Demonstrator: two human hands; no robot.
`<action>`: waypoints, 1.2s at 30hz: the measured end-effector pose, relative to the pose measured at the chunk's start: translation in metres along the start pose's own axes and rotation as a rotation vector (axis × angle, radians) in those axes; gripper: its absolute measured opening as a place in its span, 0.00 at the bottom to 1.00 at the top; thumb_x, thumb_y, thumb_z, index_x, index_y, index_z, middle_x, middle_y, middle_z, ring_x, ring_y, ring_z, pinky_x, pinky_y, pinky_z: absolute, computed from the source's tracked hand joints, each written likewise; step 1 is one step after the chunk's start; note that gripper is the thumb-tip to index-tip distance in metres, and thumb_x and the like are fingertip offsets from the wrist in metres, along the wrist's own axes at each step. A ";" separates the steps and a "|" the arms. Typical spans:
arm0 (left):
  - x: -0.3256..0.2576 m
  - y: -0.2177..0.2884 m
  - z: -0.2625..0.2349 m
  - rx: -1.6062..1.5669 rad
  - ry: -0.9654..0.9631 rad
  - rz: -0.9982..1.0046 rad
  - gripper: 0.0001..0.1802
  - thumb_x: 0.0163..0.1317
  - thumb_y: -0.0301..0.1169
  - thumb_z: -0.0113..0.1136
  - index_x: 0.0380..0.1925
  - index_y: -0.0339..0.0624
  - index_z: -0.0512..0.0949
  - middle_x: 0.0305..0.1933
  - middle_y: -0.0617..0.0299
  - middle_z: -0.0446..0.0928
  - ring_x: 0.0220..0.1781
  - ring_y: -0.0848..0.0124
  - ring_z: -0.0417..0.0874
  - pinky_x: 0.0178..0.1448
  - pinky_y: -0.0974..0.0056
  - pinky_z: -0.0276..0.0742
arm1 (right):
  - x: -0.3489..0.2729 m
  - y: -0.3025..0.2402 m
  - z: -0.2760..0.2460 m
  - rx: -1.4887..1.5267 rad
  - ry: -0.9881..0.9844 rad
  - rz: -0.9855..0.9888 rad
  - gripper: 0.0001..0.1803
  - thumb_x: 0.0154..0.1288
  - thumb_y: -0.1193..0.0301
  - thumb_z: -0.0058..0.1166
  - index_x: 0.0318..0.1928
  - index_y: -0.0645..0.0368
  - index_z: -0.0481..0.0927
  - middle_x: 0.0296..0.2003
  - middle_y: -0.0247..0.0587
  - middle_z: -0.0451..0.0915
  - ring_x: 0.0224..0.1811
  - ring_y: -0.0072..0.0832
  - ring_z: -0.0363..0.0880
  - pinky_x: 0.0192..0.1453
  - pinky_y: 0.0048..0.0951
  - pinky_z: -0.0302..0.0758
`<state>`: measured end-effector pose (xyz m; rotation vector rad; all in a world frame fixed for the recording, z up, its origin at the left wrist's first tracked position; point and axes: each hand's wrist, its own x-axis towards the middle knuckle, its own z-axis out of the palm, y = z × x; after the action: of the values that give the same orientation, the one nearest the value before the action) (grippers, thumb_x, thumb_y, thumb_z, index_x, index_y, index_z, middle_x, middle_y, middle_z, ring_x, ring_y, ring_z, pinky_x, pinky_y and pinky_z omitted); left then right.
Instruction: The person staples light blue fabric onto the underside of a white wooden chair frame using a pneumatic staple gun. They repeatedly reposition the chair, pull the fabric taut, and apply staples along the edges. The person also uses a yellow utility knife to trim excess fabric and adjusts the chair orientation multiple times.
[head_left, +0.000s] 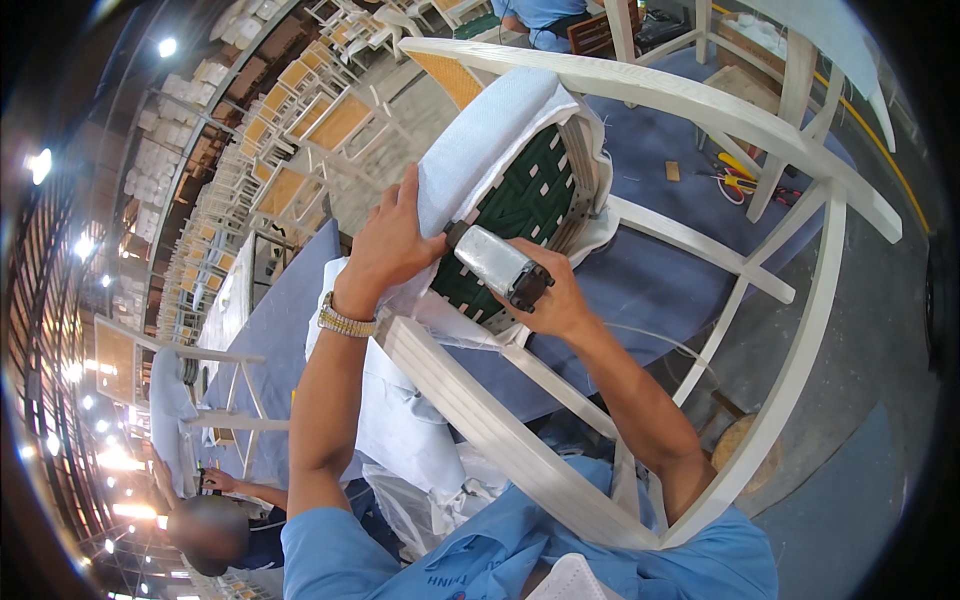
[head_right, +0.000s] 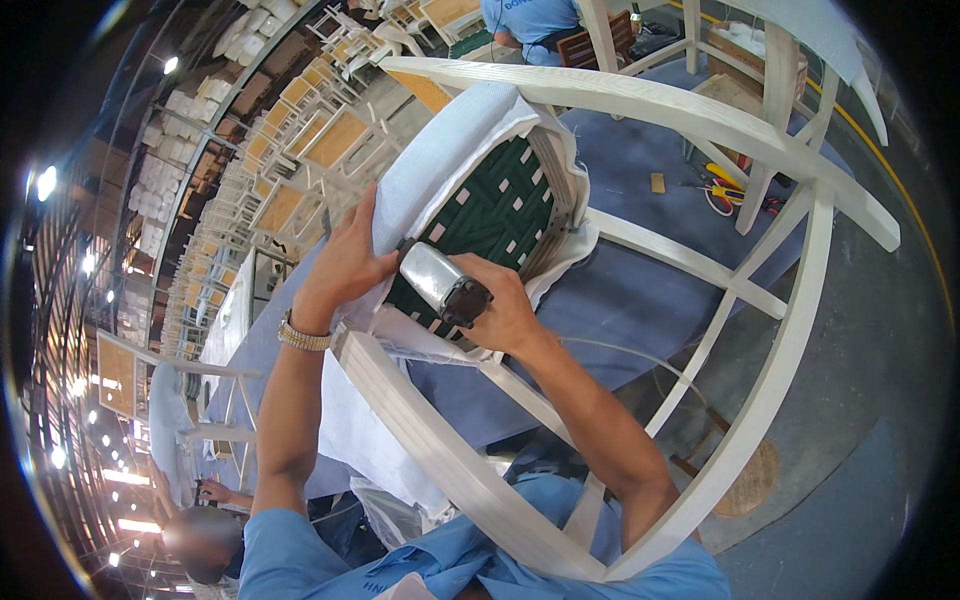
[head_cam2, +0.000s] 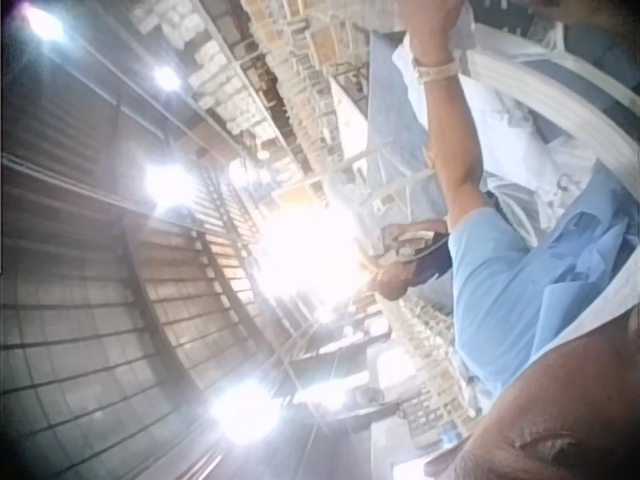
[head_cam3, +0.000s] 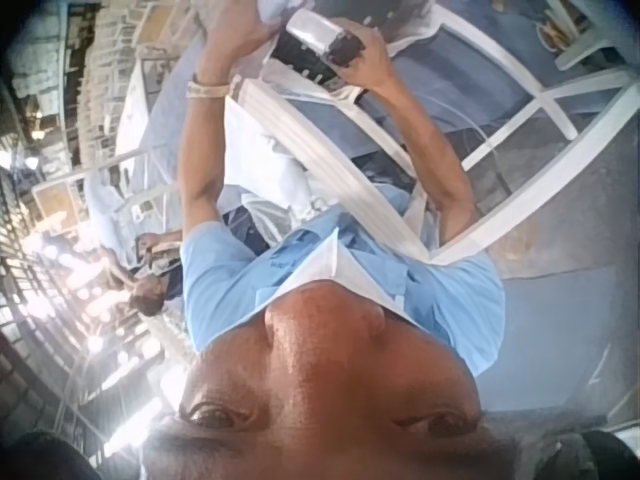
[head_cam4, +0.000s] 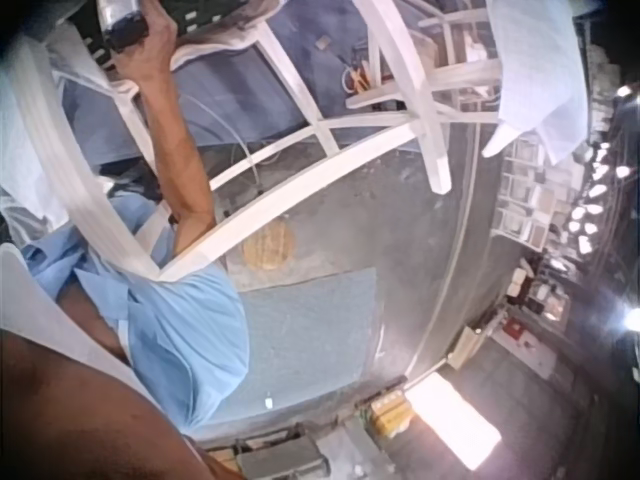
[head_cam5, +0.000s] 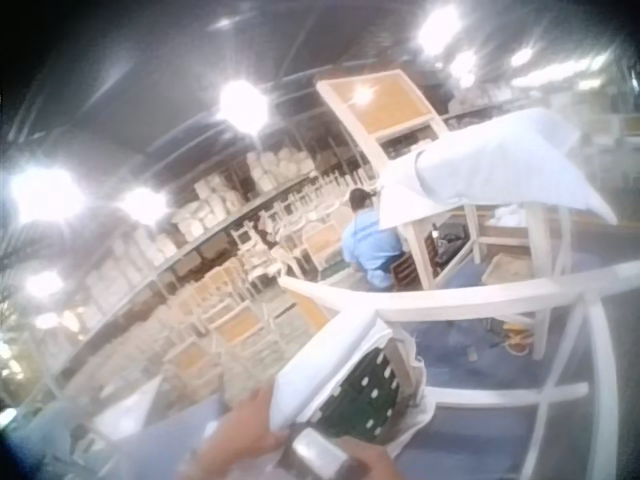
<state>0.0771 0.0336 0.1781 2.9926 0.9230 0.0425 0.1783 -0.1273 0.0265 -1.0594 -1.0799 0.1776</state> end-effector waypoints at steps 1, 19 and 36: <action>0.000 0.000 0.000 0.006 -0.005 -0.003 0.57 0.54 0.42 0.69 0.79 0.38 0.48 0.74 0.30 0.62 0.74 0.37 0.66 0.77 0.49 0.63 | 0.000 -0.002 0.000 -0.010 0.005 -0.011 0.27 0.49 0.77 0.66 0.54 0.66 0.80 0.45 0.53 0.84 0.47 0.50 0.86 0.52 0.36 0.80; -0.001 -0.003 0.002 0.034 0.014 0.007 0.56 0.54 0.41 0.69 0.79 0.42 0.48 0.70 0.30 0.66 0.70 0.35 0.71 0.73 0.47 0.68 | 0.000 -0.001 0.002 -0.007 0.008 -0.017 0.27 0.49 0.78 0.66 0.53 0.67 0.81 0.43 0.53 0.84 0.45 0.49 0.86 0.50 0.35 0.80; -0.014 0.011 0.002 0.202 0.027 0.071 0.61 0.45 0.28 0.71 0.80 0.49 0.48 0.75 0.31 0.59 0.74 0.30 0.63 0.76 0.42 0.65 | 0.001 -0.001 0.005 -0.107 -0.045 -0.133 0.28 0.51 0.77 0.71 0.55 0.69 0.78 0.39 0.51 0.86 0.41 0.34 0.87 0.50 0.30 0.81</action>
<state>0.0716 0.0164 0.1756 3.2173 0.8725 -0.0103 0.1741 -0.1240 0.0282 -1.0793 -1.2071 0.0375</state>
